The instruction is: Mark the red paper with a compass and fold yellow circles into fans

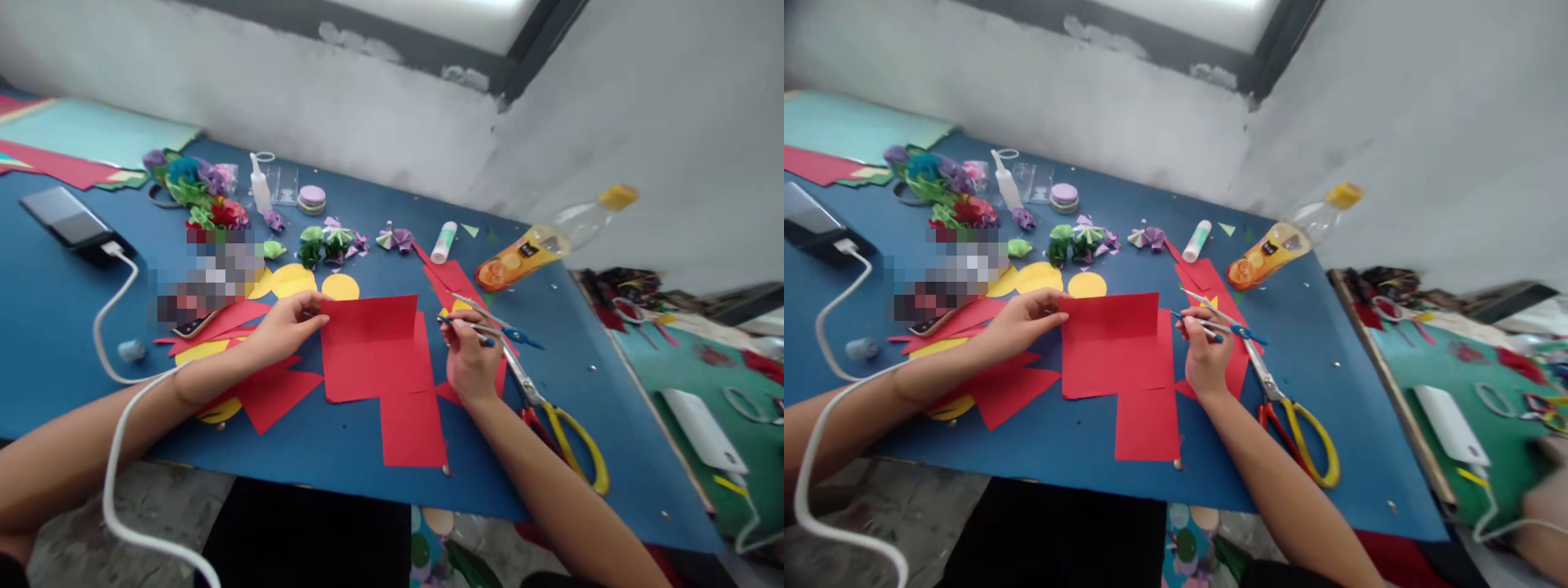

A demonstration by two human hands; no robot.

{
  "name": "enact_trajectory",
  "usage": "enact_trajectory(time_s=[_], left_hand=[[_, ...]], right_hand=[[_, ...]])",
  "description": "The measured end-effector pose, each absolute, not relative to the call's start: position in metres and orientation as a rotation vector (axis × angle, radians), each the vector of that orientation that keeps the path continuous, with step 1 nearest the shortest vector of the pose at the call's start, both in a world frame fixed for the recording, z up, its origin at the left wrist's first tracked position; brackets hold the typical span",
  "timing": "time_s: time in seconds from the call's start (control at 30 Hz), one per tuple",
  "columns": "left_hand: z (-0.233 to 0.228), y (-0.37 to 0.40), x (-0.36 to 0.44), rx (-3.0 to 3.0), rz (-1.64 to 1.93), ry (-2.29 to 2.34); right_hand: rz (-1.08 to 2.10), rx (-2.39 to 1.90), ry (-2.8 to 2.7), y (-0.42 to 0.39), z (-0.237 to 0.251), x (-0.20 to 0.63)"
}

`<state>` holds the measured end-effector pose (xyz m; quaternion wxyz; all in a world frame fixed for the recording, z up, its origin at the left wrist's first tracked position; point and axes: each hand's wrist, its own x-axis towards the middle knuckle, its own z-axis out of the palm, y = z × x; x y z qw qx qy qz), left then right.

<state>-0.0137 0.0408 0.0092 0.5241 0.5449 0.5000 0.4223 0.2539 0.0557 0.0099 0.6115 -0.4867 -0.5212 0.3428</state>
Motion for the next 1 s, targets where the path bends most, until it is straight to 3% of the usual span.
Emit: enact_trajectory(time_s=[0.6, 1.0], left_hand=[[0.018, 0.044, -0.013, 1.118, 1.116, 1.139], [0.051, 0.037, -0.021, 0.942, 1.6, 1.13]], right_hand=[[0.726, -1.274, -1.618, 0.051, 0.017, 0.252], [0.359, -1.353, -2.106, 0.066, 0.012, 0.27]])
